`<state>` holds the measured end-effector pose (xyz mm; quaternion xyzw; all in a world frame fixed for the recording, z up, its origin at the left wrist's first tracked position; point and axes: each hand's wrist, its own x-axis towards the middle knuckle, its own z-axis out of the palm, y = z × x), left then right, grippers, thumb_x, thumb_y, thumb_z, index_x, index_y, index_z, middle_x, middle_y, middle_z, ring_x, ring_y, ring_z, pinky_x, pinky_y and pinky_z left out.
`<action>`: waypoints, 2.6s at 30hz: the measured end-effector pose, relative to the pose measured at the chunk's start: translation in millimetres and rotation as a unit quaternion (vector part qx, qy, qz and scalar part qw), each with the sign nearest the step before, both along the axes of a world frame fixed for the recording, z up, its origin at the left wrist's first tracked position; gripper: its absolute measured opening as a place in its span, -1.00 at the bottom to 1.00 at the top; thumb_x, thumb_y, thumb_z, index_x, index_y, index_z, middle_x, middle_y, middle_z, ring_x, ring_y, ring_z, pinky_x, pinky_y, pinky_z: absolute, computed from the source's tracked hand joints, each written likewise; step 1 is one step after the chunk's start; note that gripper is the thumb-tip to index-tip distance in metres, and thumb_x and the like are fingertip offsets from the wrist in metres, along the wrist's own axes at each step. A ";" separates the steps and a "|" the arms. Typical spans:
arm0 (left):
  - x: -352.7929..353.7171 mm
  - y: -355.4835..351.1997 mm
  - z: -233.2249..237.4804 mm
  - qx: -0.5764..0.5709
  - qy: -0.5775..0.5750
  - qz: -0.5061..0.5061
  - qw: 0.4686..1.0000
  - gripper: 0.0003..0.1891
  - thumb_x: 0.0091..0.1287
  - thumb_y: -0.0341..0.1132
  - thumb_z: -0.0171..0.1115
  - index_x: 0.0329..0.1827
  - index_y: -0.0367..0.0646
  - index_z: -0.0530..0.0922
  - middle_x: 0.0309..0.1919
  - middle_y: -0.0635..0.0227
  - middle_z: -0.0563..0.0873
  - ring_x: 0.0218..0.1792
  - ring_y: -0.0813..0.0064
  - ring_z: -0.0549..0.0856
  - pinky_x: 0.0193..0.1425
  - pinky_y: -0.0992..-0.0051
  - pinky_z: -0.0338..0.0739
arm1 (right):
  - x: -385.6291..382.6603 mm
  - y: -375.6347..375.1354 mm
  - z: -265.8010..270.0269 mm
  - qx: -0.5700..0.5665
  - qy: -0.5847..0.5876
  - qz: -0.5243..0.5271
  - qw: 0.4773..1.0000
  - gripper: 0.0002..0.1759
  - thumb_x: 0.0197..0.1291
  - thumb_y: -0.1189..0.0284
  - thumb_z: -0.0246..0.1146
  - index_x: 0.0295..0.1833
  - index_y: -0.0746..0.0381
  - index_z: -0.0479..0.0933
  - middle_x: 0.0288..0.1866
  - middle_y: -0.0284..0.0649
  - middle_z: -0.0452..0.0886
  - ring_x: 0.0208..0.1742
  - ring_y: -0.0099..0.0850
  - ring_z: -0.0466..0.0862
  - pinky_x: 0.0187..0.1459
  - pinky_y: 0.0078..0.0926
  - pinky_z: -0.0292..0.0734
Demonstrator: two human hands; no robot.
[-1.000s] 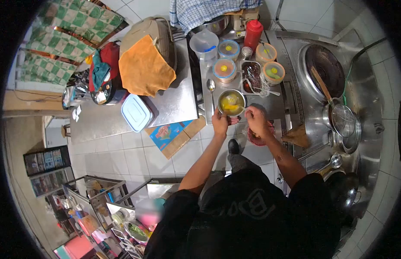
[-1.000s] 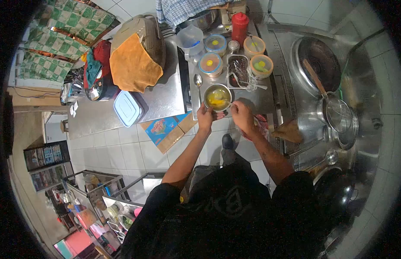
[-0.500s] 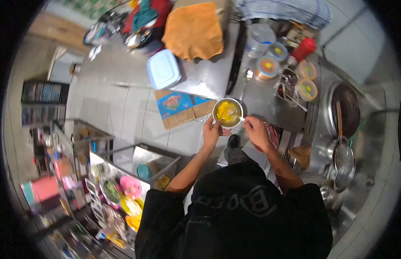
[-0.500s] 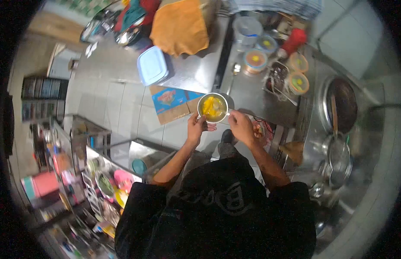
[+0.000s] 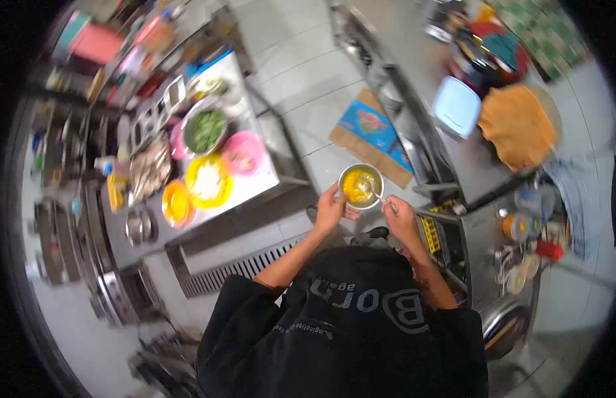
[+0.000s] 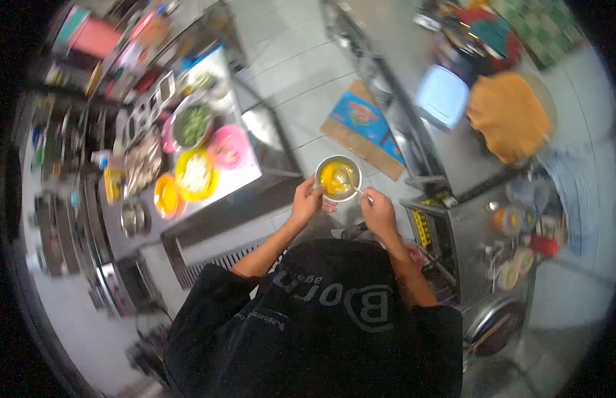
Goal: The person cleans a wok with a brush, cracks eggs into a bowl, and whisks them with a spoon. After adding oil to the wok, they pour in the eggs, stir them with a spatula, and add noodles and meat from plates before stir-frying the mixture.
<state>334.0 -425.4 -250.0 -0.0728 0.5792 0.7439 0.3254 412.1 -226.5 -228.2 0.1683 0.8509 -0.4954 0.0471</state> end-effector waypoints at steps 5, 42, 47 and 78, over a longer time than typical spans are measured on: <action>-22.0 -86.6 -0.3 0.014 -0.006 0.125 0.992 -0.53 0.47 -0.48 -0.10 0.44 -0.31 0.18 -0.44 -0.13 0.68 -0.56 0.17 0.75 -0.53 0.39 0.73 | -72.4 -68.0 -8.2 -0.060 0.037 0.104 0.992 -0.76 0.28 0.42 0.12 -0.40 0.31 0.54 -0.48 -0.28 0.59 -0.38 -0.48 0.57 -0.27 -0.51 0.43; -101.1 -201.7 8.0 -0.021 -0.008 0.580 0.815 -0.60 0.49 -0.46 -0.05 0.37 -0.30 0.27 -0.47 -0.04 0.70 -0.57 0.22 0.75 -0.51 0.40 0.73 | -374.8 -267.4 -12.3 -0.079 -0.113 0.675 0.725 -0.73 0.18 0.35 0.13 -0.32 0.33 0.62 -0.50 -0.16 0.63 -0.41 -0.40 0.63 -0.24 -0.37 0.52; -96.9 -205.4 6.4 -0.027 -0.009 0.580 0.814 -0.60 0.47 -0.48 -0.05 0.35 -0.32 0.27 -0.47 -0.04 0.70 -0.57 0.23 0.75 -0.51 0.40 0.74 | -375.8 -277.2 2.4 -0.074 -0.072 0.657 0.747 -0.72 0.20 0.35 0.12 -0.32 0.33 0.63 -0.52 -0.17 0.63 -0.44 -0.42 0.63 -0.28 -0.38 0.52; -76.1 -228.0 3.7 -0.022 0.010 0.569 0.822 -0.61 0.49 -0.46 -0.08 0.36 -0.29 0.28 -0.47 -0.07 0.70 -0.57 0.23 0.75 -0.54 0.44 0.72 | -350.2 -307.1 4.6 -0.082 -0.049 0.561 0.822 -0.82 0.20 0.44 0.25 -0.26 0.35 0.64 -0.43 -0.21 0.69 -0.46 -0.54 0.65 -0.38 -0.54 0.54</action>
